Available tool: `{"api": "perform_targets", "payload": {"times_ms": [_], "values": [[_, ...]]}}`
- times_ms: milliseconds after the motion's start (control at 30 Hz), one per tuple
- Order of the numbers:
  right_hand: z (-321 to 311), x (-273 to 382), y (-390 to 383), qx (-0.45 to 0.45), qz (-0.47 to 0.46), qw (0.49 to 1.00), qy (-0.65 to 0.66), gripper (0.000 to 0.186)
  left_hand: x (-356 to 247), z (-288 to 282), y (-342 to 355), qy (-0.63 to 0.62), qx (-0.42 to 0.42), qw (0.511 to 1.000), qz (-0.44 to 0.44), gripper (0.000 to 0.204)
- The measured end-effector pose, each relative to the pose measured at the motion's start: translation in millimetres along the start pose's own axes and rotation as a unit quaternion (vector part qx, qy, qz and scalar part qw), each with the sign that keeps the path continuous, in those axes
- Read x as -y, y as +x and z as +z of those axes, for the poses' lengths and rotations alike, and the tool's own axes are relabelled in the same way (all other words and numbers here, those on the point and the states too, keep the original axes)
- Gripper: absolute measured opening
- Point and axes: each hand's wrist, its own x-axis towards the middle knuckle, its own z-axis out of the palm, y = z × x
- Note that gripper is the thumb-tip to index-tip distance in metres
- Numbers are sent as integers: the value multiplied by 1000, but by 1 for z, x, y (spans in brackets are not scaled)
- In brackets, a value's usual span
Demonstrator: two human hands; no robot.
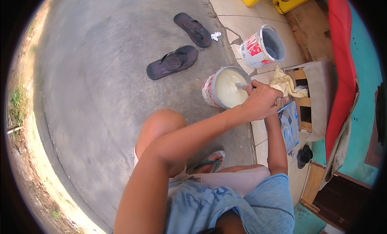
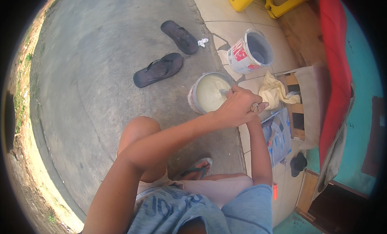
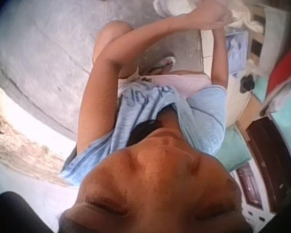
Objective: The person sits on the floor and mixes a white liquid in a bucket using a wooden stick. They repeatedly dip their hand into a second bucket containing water and add it to the mixture, stirring thoroughly between additions.
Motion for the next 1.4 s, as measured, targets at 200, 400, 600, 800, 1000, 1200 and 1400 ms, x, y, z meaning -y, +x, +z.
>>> {"api": "perform_targets", "payload": {"times_ms": [200,400,600,800,1000,1200,1400], "values": [[-5,13,-27,-13,9,999,-32,23,-31,-13,-1,-12,85,992,-95,36],[21,20,-16,-2,-10,998,-63,23,-31,-27,6,103,55,988,-100,32],[17,8,-12,-4,7,998,-62,23,-8,-14,3,101,65,993,7,29],[-4,10,-22,-15,28,999,-42,23,-17,-13,-4,-23,100,993,-57,32],[11,17,-19,-8,8,997,-75,24,-32,-29,7,72,88,990,-80,27],[18,9,-12,-1,12,998,-67,24,-8,-13,-6,56,93,994,22,21],[-1,14,-22,-10,24,998,-49,24,-20,-23,-6,8,133,989,-62,11]]}}
